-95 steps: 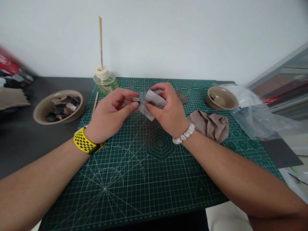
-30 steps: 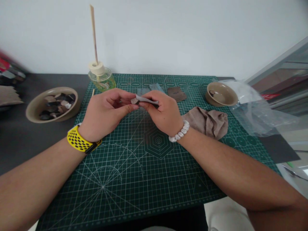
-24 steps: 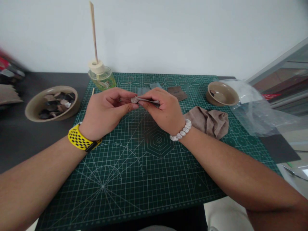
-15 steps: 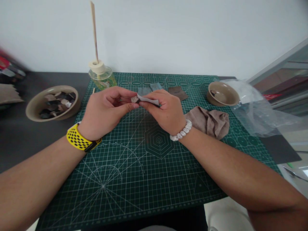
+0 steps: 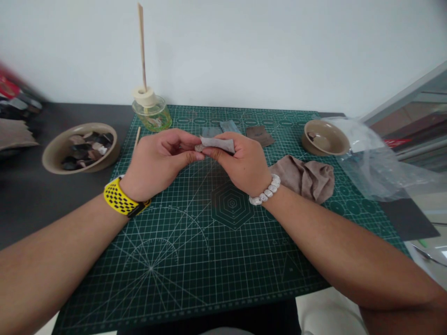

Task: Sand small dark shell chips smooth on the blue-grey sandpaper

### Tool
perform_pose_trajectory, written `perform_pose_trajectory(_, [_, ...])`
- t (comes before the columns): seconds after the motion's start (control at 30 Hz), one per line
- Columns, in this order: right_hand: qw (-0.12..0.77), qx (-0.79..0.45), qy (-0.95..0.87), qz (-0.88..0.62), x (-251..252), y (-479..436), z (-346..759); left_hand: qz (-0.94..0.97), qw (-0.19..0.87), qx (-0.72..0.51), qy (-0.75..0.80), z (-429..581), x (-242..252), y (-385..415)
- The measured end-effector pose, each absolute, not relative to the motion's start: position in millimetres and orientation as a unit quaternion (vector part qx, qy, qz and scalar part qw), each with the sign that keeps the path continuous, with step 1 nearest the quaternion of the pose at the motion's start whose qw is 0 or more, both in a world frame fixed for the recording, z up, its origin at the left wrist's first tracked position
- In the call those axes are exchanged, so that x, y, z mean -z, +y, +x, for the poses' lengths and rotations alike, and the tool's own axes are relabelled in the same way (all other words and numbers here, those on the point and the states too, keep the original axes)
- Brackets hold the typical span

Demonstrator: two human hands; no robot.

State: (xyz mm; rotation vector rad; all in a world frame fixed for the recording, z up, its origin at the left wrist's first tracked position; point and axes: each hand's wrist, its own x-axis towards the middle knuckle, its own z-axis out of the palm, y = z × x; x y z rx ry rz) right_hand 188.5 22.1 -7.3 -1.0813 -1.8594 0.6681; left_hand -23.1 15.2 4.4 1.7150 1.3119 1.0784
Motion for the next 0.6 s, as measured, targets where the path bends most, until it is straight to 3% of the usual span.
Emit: perform_pose_trajectory(0.6, [0.44, -0.275, -0.743, -0.424, 7.2, 22.3, 188.0, 0.653, 0.376, -0.434, 0.494, -21.4, -7.7, 13.8])
